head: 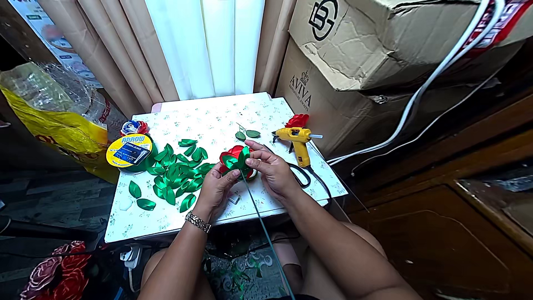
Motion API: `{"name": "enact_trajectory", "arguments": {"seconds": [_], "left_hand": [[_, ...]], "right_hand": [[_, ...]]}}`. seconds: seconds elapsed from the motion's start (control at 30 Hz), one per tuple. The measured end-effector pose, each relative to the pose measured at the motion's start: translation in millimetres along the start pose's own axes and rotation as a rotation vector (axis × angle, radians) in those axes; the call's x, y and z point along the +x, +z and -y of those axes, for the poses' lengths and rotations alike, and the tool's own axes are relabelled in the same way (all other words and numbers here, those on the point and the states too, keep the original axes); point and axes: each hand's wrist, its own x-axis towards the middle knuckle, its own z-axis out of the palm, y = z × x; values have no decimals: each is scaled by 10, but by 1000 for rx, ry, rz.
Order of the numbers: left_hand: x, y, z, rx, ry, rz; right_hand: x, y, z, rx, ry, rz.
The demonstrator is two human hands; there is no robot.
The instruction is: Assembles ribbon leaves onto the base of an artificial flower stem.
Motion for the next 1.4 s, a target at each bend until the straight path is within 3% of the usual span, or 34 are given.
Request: {"name": "enact_trajectory", "arguments": {"seconds": [0.77, 0.83, 0.97, 1.03, 1.13, 1.4], "left_hand": [[-7, 38, -18, 12, 11, -69], [-5, 42, -25, 12, 2, -89], [-2, 38, -31, 7, 3, -95], [1, 40, -25, 14, 4, -93], [-2, 55, -19, 19, -3, -92], [-1, -46, -8, -3, 18, 29]], "right_hand": [[-37, 125, -205, 84, -89, -99], [-36, 68, -181, -18, -167, -81], [54, -80, -179, -471, -683, -36], [81, -90, -152, -605, -808, -1], [92, -71, -178, -676, -847, -25], [90, -97, -142, -630, -746, -30]]}}
